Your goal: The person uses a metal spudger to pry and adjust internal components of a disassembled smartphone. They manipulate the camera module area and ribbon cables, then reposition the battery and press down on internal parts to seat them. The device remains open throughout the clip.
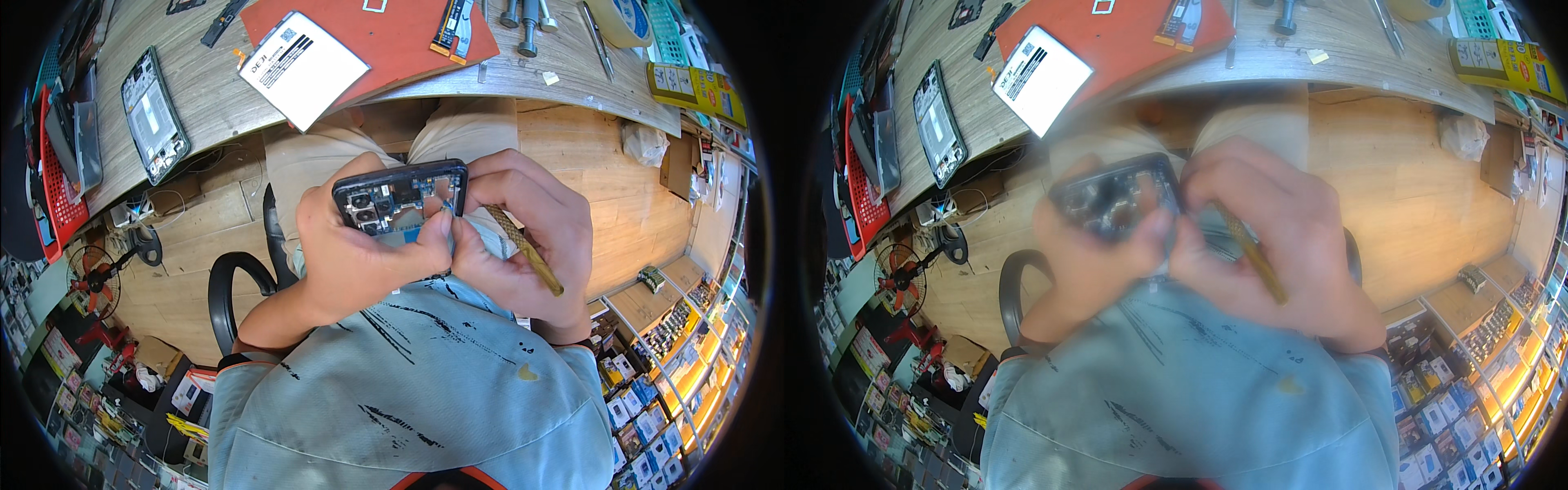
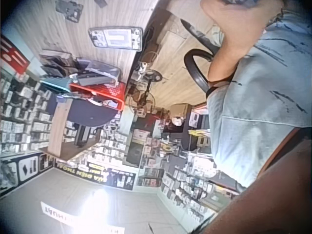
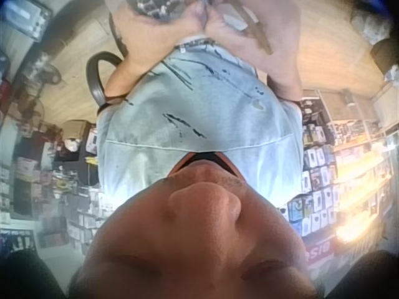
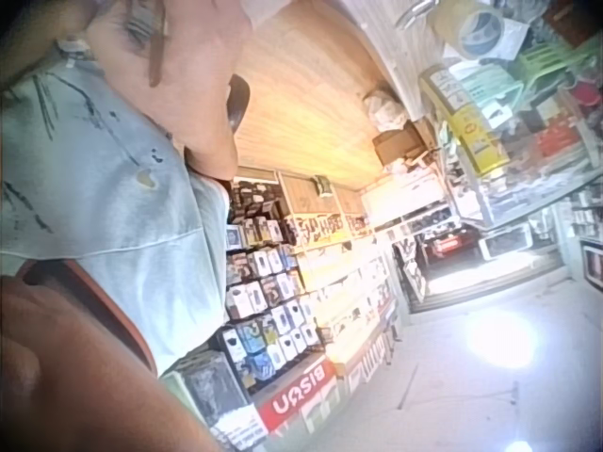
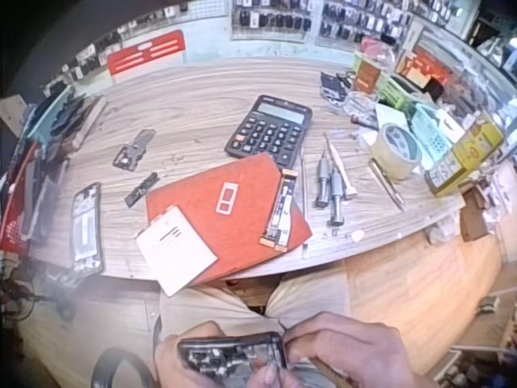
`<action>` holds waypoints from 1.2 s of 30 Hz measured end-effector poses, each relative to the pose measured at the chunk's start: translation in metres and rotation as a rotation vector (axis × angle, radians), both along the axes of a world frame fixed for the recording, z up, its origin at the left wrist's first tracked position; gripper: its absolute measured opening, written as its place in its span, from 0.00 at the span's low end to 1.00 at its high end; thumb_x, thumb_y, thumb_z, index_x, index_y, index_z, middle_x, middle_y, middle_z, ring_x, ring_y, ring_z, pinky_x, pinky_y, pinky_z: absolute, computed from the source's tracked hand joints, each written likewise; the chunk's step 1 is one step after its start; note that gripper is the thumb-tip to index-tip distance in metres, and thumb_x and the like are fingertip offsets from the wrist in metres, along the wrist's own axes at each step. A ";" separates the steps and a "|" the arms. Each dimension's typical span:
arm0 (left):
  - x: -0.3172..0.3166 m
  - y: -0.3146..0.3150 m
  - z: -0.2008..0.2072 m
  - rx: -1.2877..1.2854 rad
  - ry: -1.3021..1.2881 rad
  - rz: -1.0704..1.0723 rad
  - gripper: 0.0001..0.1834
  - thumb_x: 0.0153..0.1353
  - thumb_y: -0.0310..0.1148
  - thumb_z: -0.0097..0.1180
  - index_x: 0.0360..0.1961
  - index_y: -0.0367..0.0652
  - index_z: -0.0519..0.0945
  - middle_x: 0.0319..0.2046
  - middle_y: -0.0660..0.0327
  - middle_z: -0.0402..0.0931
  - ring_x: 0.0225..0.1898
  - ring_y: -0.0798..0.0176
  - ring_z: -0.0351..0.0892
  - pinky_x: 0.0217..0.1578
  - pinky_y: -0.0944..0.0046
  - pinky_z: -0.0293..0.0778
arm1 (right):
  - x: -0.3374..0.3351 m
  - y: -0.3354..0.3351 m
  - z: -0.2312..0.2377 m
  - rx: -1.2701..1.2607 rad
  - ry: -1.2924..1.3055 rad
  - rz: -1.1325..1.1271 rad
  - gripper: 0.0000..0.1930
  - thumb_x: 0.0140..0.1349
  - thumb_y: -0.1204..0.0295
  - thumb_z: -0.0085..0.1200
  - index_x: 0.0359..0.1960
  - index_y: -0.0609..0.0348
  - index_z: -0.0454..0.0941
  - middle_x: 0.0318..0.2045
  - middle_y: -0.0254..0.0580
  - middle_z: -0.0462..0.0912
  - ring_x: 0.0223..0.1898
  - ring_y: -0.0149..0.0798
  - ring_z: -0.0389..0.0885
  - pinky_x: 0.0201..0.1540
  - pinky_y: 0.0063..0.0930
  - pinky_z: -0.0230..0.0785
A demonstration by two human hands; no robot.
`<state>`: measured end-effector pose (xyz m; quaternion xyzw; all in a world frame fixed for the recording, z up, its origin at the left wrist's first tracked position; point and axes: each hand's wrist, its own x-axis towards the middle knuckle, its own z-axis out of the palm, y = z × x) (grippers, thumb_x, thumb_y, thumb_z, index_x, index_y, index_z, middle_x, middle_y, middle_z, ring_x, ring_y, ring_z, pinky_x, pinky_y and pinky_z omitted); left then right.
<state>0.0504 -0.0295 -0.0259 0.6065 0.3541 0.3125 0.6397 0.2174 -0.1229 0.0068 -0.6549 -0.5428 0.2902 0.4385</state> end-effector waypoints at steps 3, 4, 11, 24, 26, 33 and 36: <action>0.000 0.002 0.001 -0.066 0.022 0.017 0.14 0.49 0.26 0.77 0.36 0.36 0.87 0.29 0.64 0.87 0.31 0.78 0.79 0.33 0.72 0.75 | 0.000 0.001 0.000 -0.008 0.020 -0.012 0.10 0.48 0.84 0.65 0.34 0.67 0.82 0.38 0.49 0.86 0.38 0.41 0.86 0.43 0.28 0.76; 0.000 0.003 0.001 -0.106 0.019 0.015 0.14 0.49 0.26 0.76 0.38 0.36 0.87 0.29 0.65 0.86 0.31 0.78 0.79 0.34 0.72 0.75 | 0.000 0.000 -0.002 -0.007 0.047 -0.016 0.10 0.48 0.84 0.65 0.35 0.68 0.82 0.39 0.49 0.86 0.38 0.41 0.85 0.44 0.28 0.76; 0.002 0.005 0.000 -0.294 -0.110 -0.011 0.14 0.54 0.24 0.75 0.42 0.36 0.86 0.34 0.66 0.86 0.35 0.76 0.81 0.39 0.70 0.78 | 0.006 -0.003 -0.004 -0.045 0.191 0.005 0.10 0.52 0.84 0.62 0.38 0.69 0.82 0.42 0.49 0.85 0.42 0.40 0.84 0.47 0.27 0.74; 0.003 0.005 -0.001 -0.183 -0.097 -0.025 0.18 0.51 0.22 0.76 0.44 0.33 0.85 0.38 0.62 0.88 0.40 0.74 0.85 0.46 0.69 0.82 | 0.008 -0.003 -0.004 -0.032 0.175 -0.006 0.11 0.52 0.85 0.63 0.39 0.67 0.82 0.39 0.48 0.85 0.40 0.44 0.85 0.46 0.31 0.76; 0.004 0.005 0.001 -0.160 -0.090 -0.012 0.18 0.51 0.22 0.76 0.44 0.33 0.84 0.37 0.62 0.88 0.39 0.74 0.85 0.45 0.69 0.82 | 0.007 -0.002 -0.003 -0.038 0.155 -0.010 0.11 0.52 0.84 0.64 0.38 0.66 0.82 0.39 0.47 0.85 0.40 0.45 0.86 0.45 0.31 0.77; 0.004 0.002 0.000 -0.112 -0.089 -0.012 0.18 0.50 0.22 0.77 0.42 0.33 0.84 0.35 0.61 0.88 0.38 0.75 0.85 0.43 0.70 0.83 | 0.003 -0.001 0.000 -0.037 0.056 -0.038 0.11 0.51 0.83 0.66 0.37 0.65 0.81 0.37 0.49 0.85 0.37 0.49 0.86 0.42 0.33 0.78; 0.004 0.002 -0.002 -0.109 -0.070 -0.034 0.17 0.50 0.22 0.77 0.41 0.33 0.83 0.35 0.61 0.87 0.38 0.75 0.86 0.44 0.70 0.83 | 0.001 0.000 0.001 -0.036 0.022 -0.035 0.10 0.52 0.82 0.66 0.36 0.65 0.80 0.37 0.50 0.84 0.36 0.50 0.86 0.42 0.34 0.78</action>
